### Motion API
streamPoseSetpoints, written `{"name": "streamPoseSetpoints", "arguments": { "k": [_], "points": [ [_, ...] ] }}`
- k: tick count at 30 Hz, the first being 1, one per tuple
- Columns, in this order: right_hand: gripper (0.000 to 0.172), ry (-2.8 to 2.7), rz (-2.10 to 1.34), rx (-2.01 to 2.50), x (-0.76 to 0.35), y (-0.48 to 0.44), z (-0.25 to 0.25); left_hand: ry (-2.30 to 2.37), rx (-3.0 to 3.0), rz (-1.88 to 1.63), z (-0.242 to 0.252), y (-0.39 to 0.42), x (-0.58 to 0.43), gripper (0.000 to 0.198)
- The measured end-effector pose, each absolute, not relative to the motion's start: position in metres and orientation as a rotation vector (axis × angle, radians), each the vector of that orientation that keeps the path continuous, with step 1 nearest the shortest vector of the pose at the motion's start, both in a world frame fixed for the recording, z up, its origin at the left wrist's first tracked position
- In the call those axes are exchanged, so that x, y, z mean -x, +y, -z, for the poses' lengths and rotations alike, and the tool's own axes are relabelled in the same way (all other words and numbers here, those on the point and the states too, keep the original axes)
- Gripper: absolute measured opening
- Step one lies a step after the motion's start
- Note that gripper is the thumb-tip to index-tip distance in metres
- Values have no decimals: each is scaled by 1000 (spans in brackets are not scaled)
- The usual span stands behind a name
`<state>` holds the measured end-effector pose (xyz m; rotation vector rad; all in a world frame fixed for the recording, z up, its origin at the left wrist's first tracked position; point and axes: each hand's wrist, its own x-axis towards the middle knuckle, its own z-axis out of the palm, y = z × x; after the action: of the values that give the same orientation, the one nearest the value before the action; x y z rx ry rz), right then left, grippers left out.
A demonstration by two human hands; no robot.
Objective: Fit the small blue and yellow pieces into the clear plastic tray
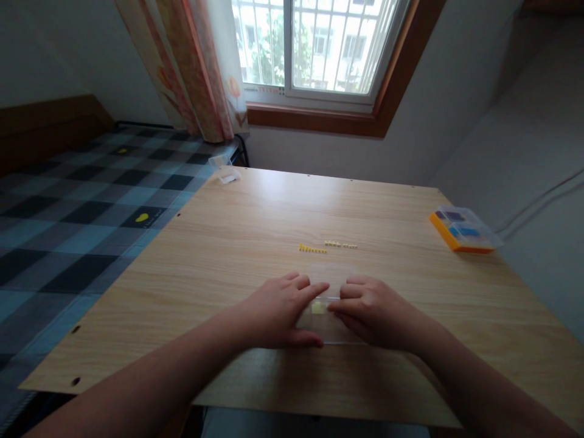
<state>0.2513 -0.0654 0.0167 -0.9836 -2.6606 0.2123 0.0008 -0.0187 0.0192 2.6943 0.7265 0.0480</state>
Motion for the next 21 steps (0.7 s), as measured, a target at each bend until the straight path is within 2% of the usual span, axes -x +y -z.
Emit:
{"name": "streamPoseSetpoints", "arguments": {
  "k": [21],
  "points": [
    [18,-2701,-90,1104,-244,-68,-11,730,-2680,-71,-17,-19,-1,89]
  ]
}}
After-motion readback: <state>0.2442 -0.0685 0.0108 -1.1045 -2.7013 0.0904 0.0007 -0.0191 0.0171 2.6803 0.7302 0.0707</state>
